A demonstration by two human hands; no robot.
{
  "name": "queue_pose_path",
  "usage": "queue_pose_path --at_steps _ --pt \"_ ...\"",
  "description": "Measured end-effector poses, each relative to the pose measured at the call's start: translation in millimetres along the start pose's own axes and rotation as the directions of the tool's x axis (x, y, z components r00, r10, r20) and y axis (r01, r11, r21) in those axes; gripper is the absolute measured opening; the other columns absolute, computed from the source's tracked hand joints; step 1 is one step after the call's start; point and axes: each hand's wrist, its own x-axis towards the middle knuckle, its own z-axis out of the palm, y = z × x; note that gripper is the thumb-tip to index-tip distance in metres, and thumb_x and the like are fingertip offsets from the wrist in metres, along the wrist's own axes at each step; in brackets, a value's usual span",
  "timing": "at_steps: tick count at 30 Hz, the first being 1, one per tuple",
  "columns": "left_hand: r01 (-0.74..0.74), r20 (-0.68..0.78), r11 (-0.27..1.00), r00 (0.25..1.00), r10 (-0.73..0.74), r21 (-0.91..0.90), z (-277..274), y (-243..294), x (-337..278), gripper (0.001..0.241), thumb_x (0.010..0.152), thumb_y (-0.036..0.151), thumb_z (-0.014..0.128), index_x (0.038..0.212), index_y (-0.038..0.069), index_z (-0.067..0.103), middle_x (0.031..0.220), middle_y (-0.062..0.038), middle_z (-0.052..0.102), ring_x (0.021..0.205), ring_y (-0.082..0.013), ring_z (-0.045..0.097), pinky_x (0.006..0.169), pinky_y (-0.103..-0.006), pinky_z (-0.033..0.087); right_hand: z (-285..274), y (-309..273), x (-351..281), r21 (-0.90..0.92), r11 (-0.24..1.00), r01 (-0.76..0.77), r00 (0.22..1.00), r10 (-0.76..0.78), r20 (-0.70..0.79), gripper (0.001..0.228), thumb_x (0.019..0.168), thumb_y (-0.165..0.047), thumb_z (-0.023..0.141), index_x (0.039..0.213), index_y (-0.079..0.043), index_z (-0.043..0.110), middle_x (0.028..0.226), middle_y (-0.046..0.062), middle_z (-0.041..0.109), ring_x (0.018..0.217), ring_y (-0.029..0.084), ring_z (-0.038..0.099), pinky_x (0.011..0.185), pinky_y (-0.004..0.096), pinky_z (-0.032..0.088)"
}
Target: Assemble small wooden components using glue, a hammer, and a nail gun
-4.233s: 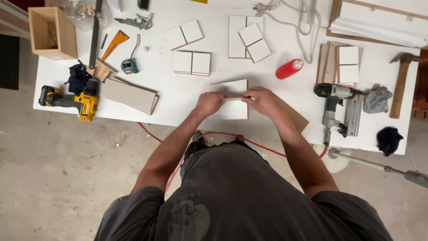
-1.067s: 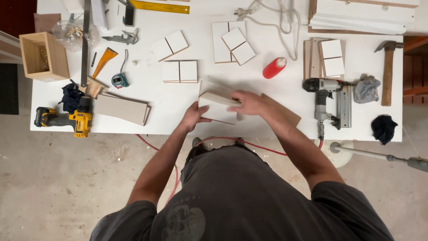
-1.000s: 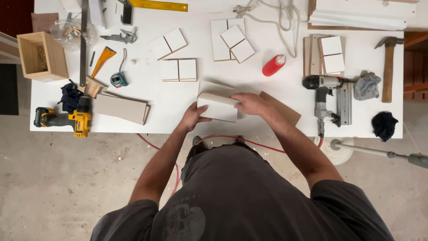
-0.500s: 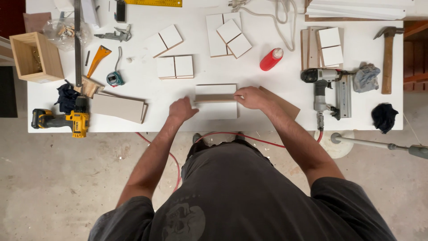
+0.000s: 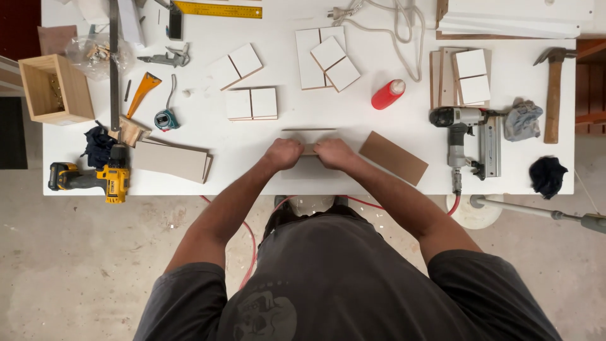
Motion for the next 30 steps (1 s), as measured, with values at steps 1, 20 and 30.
queue_pose_path --at_steps 1,20,30 --pt "0.0 0.004 1.0 1.0 0.0 -0.003 -2 2 -2 0.021 0.095 0.018 0.051 0.103 0.021 0.071 0.094 -0.001 0.068 0.097 -0.0228 0.069 0.083 -0.046 0.06 4 1 -1 0.003 1.0 0.0 1.0 0.0 0.003 0.021 0.093 -0.026 0.055 0.101 -0.016 0.072 0.091 0.007 0.072 0.089 0.034 0.073 0.074 0.051 0.06" --pt "-0.068 0.034 0.995 0.997 0.065 0.069 -16 7 -5 0.017 0.092 0.008 0.062 0.105 0.017 0.069 0.095 0.0 0.07 0.085 -0.0204 0.072 0.07 -0.0433 0.063 0 -1 -4 -0.012 1.0 0.022 1.0 -0.022 0.01 0.012 0.088 -0.011 0.063 0.099 -0.014 0.061 0.086 0.004 0.066 0.079 0.028 0.071 0.063 0.044 0.06" --pt "-0.069 0.008 0.996 0.998 0.069 0.063 -27 11 -10 0.016 0.093 0.008 0.061 0.104 0.016 0.069 0.093 -0.002 0.071 0.084 -0.0204 0.073 0.067 -0.0425 0.063 2 0 -3 0.01 0.998 0.057 0.998 -0.057 0.004 0.018 0.084 -0.005 0.062 0.099 -0.014 0.064 0.087 0.005 0.067 0.078 0.029 0.071 0.062 0.044 0.06"
